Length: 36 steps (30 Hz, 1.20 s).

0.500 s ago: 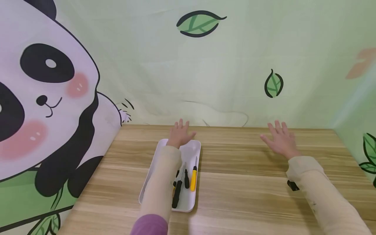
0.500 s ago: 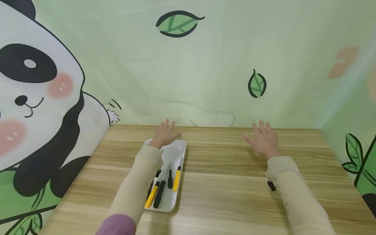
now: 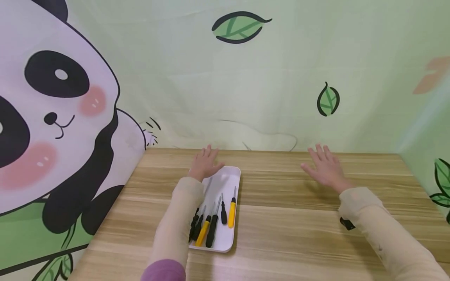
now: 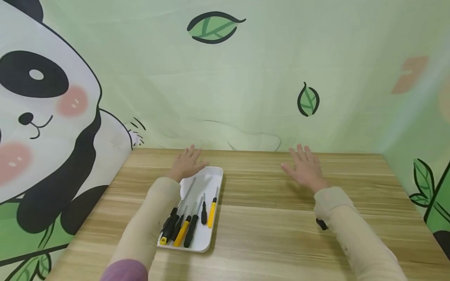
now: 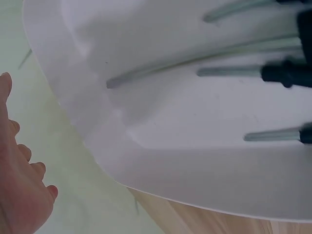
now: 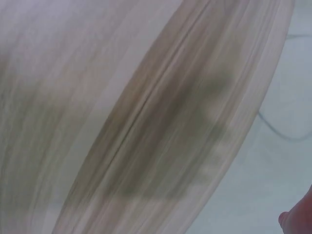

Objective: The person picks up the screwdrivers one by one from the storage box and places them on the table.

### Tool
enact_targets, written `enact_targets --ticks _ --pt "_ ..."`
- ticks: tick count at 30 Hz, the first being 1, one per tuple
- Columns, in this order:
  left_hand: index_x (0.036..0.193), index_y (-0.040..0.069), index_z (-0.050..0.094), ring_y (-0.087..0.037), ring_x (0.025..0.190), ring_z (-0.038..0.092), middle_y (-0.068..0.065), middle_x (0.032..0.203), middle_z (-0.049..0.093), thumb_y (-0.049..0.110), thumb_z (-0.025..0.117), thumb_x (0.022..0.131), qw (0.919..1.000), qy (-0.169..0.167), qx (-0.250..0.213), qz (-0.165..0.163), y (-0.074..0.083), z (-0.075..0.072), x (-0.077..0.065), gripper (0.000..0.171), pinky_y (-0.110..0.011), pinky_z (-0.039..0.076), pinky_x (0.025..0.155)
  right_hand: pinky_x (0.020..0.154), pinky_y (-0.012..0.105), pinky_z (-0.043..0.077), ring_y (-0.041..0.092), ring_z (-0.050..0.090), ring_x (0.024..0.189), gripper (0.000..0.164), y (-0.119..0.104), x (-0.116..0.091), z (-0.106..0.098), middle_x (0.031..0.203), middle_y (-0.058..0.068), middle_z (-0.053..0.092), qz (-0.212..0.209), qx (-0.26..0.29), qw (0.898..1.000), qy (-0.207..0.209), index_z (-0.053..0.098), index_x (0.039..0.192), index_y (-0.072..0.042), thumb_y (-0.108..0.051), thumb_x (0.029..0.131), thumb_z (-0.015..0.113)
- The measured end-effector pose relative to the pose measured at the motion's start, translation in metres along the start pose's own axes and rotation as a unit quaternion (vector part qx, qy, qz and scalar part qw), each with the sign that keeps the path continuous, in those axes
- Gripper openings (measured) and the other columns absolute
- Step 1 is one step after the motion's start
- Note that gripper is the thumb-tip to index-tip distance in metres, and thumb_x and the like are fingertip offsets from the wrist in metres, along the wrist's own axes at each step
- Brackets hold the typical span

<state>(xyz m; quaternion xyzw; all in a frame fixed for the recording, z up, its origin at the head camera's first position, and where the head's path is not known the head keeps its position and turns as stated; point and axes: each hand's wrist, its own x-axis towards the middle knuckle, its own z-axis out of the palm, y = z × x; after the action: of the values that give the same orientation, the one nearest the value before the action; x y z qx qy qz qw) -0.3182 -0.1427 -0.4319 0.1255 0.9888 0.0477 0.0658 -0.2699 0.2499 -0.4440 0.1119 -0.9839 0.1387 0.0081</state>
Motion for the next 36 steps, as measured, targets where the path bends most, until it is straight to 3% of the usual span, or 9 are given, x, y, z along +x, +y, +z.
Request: enact_targets --ticks 15,28,36 --pt "0.142 0.012 0.017 -0.032 0.135 0.014 -0.013 0.149 0.009 0.048 0.033 0.09 0.9986 0.001 0.019 0.049 -0.019 0.01 -0.018 0.065 -0.055 0.011 0.106 0.1 0.063 0.01 0.039 0.0 0.135 0.075 -0.034 -0.007 0.015 0.147 0.021 0.003 -0.076 -0.011 0.997 0.007 0.016 0.141 -0.005 -0.054 0.087 0.035" --pt "0.142 0.005 0.012 -0.033 0.136 0.01 -0.014 0.149 0.005 0.042 0.033 0.092 0.9979 -0.008 -0.018 0.061 -0.03 0.021 -0.037 0.066 -0.055 0.01 0.106 0.104 0.058 0.008 0.035 0.0 0.136 0.072 -0.066 -0.014 0.026 0.149 0.016 0.0 -0.124 -0.03 0.992 -0.012 0.012 0.143 -0.012 -0.049 0.088 0.039" --pt "0.14 0.002 0.018 -0.033 0.135 0.013 -0.016 0.148 0.01 0.034 0.033 0.093 0.9963 0.005 -0.021 0.083 -0.041 0.028 -0.048 0.059 -0.054 0.015 0.105 0.105 0.057 0.009 0.033 -0.001 0.136 0.075 -0.081 -0.022 0.028 0.149 0.014 -0.001 -0.142 -0.031 0.989 -0.025 0.013 0.143 -0.011 -0.057 0.086 0.031"
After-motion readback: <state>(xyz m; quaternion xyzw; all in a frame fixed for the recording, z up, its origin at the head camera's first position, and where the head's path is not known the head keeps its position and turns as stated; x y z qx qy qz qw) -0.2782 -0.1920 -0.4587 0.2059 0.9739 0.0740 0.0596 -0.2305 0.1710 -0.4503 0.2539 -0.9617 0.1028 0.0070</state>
